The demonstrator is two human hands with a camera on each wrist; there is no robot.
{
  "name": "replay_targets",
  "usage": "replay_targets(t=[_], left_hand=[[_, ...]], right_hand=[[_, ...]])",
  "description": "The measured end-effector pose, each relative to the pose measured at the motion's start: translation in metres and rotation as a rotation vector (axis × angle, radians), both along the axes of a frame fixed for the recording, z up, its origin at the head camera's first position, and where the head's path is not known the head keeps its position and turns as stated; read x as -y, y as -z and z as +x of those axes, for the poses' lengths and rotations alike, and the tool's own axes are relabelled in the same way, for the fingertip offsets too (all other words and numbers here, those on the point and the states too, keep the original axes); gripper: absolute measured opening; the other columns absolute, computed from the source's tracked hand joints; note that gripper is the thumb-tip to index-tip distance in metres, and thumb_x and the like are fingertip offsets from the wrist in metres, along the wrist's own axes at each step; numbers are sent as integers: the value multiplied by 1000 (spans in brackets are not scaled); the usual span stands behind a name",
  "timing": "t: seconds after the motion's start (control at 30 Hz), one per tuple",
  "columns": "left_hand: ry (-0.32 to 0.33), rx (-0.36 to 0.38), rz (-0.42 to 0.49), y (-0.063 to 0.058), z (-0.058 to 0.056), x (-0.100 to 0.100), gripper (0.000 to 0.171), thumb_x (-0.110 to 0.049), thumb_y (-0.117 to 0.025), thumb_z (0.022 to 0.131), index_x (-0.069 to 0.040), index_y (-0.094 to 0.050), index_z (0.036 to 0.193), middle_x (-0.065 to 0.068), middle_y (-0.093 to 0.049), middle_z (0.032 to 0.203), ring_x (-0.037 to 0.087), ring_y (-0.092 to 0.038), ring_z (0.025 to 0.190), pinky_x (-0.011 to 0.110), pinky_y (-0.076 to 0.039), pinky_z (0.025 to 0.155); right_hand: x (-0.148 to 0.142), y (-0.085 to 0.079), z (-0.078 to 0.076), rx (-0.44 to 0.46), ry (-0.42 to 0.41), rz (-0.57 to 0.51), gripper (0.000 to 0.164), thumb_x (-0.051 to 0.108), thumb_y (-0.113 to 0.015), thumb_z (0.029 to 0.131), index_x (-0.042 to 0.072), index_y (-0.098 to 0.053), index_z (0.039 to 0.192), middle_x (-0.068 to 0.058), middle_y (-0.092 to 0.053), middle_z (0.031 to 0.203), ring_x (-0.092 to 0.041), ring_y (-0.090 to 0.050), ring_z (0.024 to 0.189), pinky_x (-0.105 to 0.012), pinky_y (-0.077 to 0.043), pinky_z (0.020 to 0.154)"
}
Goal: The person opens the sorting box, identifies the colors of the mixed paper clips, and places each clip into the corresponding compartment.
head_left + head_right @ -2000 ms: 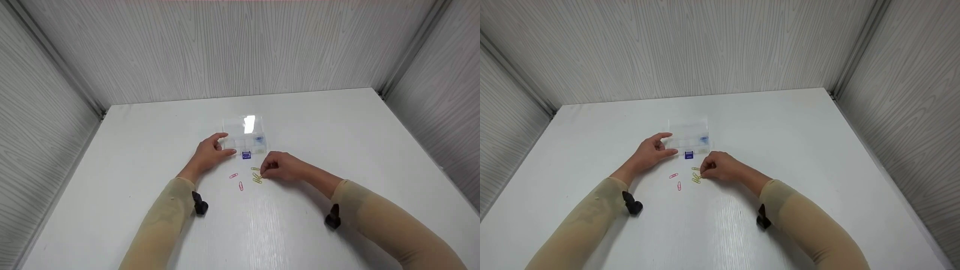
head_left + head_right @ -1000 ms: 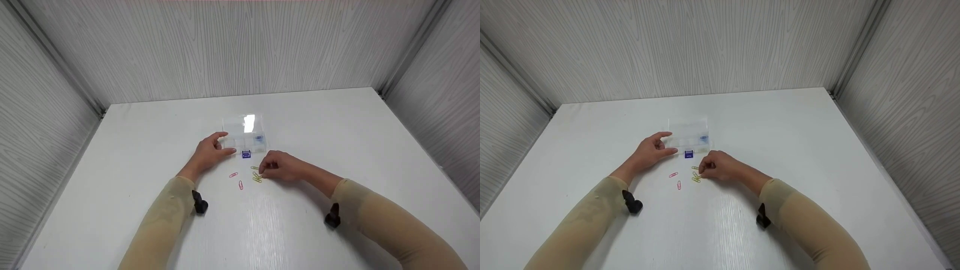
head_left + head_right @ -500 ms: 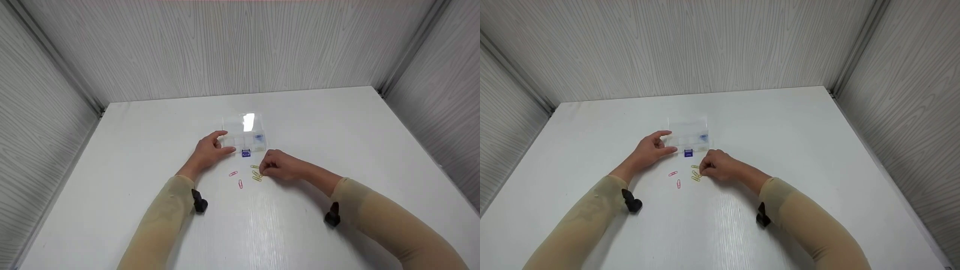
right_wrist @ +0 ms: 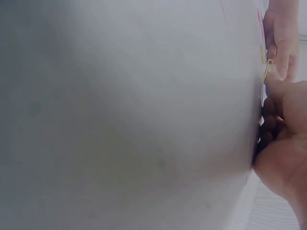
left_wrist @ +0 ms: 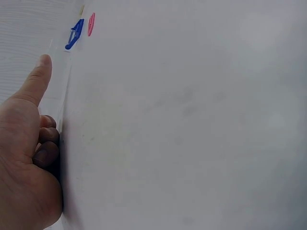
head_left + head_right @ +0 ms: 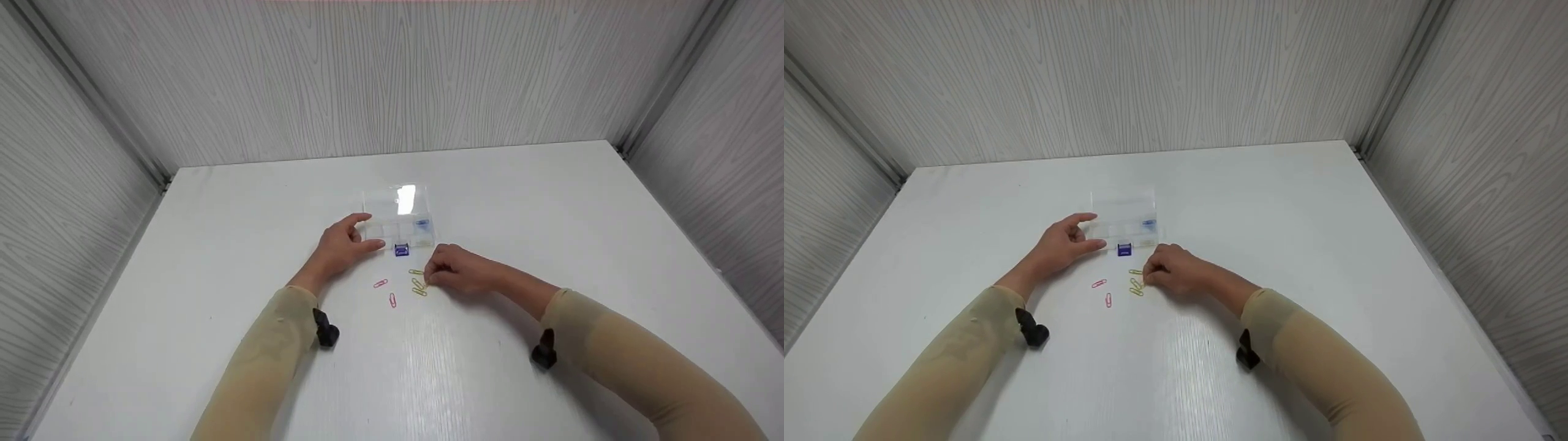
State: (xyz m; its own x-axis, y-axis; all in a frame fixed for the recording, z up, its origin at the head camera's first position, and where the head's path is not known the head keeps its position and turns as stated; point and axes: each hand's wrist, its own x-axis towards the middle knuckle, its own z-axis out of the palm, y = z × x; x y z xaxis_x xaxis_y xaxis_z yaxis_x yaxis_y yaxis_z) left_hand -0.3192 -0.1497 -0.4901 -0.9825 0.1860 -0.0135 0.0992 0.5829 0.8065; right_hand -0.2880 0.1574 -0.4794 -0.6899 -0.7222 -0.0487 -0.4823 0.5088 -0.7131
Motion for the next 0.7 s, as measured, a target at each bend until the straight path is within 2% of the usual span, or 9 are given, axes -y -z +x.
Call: replay_targets(t=[0.17, 0.3, 0.53, 0.7], left_hand=[[6, -8, 12, 0, -1, 1, 74, -43, -86, 90, -19, -55, 154, 1, -53, 84, 17, -49, 76, 33, -42, 75], [0, 3, 12, 2, 0, 2, 75, -44, -86, 90, -21, -55, 154, 1, -53, 86, 17, -50, 77, 33, -44, 75], [-5, 4, 19, 3, 0, 2, 75, -45, -87, 89, -21, -56, 153, 3, -55, 88, 18, -53, 78, 33, -46, 74], [-2, 1, 22, 2, 0, 1, 75, -45, -86, 89, -21, -56, 154, 2, -54, 88, 17, -51, 78, 33, -44, 74]], right_hand=[[0, -3, 1, 97, 128, -8, 10, 16, -64, 107, 13, -73, 109, -3, -63, 110, -21, -54, 106, -38, -41, 95], [3, -9, 0, 152, 245, -53, 12, 19, -62, 109, 10, -68, 113, -5, -61, 112, -22, -54, 105, -37, -42, 92], [18, -28, -13, 72, 391, -122, 15, 16, -61, 110, 5, -67, 117, -9, -57, 116, -24, -51, 105, -35, -42, 86], [30, -30, -28, 11, 448, -126, 17, 14, -60, 109, 2, -69, 118, -10, -57, 116, -23, -50, 104, -34, -42, 87]])
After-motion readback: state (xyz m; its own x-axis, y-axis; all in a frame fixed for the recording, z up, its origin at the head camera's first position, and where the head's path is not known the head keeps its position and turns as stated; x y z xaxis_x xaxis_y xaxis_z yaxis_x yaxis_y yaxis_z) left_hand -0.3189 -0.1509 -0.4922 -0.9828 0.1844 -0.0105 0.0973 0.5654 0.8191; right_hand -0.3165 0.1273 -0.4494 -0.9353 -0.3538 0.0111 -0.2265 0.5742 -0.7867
